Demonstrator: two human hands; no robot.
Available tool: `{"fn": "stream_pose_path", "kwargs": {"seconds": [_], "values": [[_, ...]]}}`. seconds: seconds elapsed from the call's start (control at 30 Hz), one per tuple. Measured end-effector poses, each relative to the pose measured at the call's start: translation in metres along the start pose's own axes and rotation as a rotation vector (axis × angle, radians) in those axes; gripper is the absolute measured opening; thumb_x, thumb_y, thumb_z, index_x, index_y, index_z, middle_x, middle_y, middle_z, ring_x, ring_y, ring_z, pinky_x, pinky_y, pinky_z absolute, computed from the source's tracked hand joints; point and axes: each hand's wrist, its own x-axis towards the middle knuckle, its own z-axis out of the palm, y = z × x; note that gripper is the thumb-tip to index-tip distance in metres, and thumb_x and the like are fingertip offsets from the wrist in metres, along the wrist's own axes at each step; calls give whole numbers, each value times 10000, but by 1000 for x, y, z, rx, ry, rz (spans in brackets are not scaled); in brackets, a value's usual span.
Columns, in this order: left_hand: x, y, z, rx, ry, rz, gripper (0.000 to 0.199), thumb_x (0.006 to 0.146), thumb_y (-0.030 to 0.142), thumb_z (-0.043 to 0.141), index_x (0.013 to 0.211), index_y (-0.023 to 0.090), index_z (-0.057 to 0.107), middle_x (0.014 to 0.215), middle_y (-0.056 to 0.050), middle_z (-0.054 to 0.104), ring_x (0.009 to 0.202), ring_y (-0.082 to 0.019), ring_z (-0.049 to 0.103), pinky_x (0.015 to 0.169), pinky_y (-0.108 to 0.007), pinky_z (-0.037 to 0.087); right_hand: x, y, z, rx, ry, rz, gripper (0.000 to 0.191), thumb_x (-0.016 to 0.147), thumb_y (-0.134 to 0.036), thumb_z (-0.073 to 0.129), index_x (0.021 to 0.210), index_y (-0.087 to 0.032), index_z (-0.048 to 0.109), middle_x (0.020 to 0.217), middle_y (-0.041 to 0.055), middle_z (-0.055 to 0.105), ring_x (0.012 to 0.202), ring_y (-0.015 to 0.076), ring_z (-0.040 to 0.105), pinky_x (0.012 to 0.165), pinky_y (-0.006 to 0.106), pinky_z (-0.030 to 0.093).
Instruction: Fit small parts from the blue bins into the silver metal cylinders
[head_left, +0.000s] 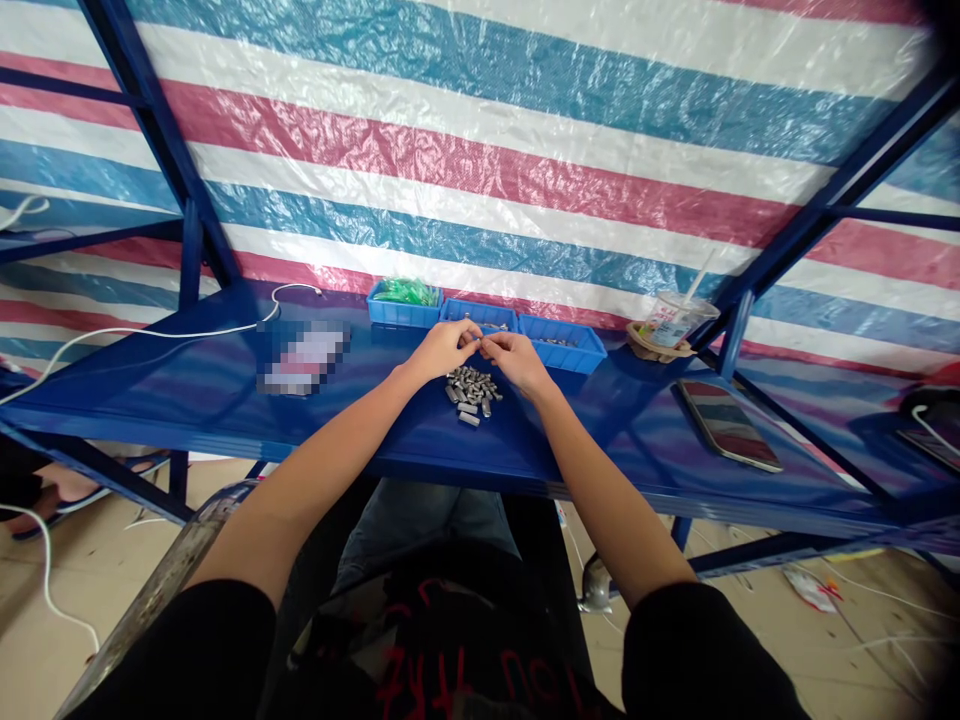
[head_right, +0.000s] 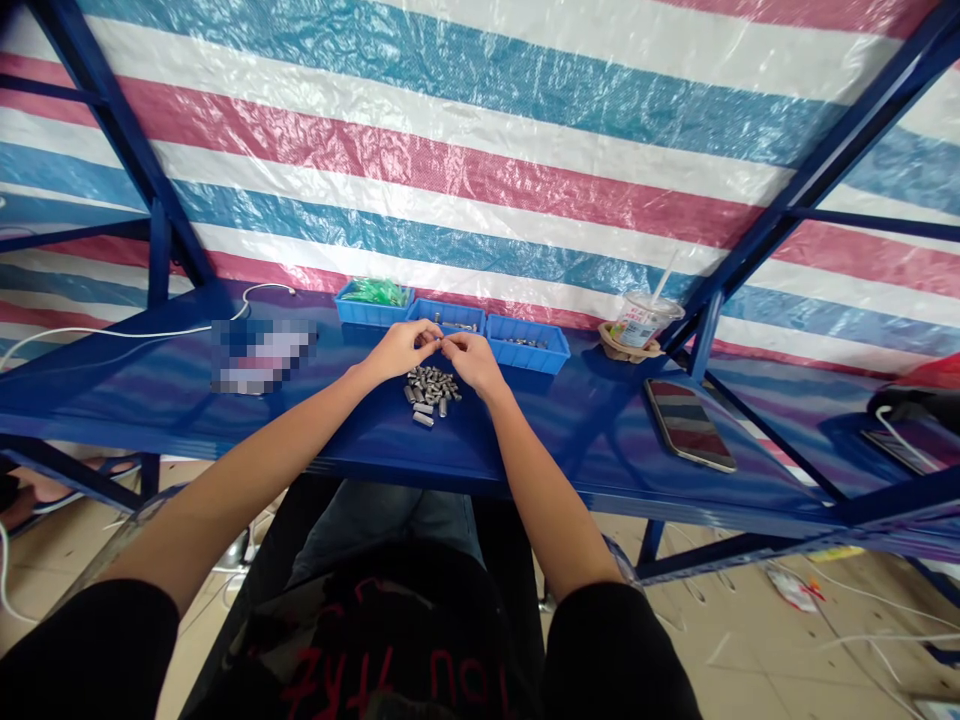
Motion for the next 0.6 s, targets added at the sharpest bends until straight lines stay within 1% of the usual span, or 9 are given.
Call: {"fn": "stream_pose_path", "kwargs": {"seconds": [0.1,0.17,0.23,0.33,0.47,0.6], "values": [[-1,-1,0,5,39,-58,203,822,282,488,873,135,619,739,-33,660,650,-130,583,639,-250,442,-2,-3,3,-131,109,-113,210,789,-321,517,840,-154,634,777,49,663,722,161,589,709,291,442],[-1,-1,0,5,41,-63,216,833,307,479,839,139,614,711,-26,650,629,-129,568,623,-251,430,-3,-4,5,-216,144,-123,275,851,-366,441,768,-171,615,728,48,646,702,172,582,702,304,428],[-1,1,1,-14,31,-47,216,843,311,470,837,142,605,700,-20,644,618,-126,558,615,-250,421,-3,-3,7,-254,136,-101,375,894,-401,361,673,-185,574,664,43,619,673,175,573,693,308,413],[-1,6,3,-63,32,-26,198,857,299,450,851,147,577,719,-20,643,622,-123,557,616,-246,420,-2,-1,8,-190,113,-94,444,904,-470,325,630,-191,535,596,29,582,614,164,555,651,295,400],[-1,10,5,-104,63,-15,220,887,337,408,847,159,530,707,-13,620,615,-121,553,617,-249,425,0,0,10,-68,146,-133,496,883,-553,312,626,-184,519,575,28,562,580,154,532,599,283,386],[-2,7,7,-151,43,-2,193,891,334,408,864,165,496,727,-13,609,652,-128,571,647,-257,444,-1,1,12,-103,165,-165,474,877,-552,315,616,-193,483,602,36,557,622,161,524,595,283,371]]}}
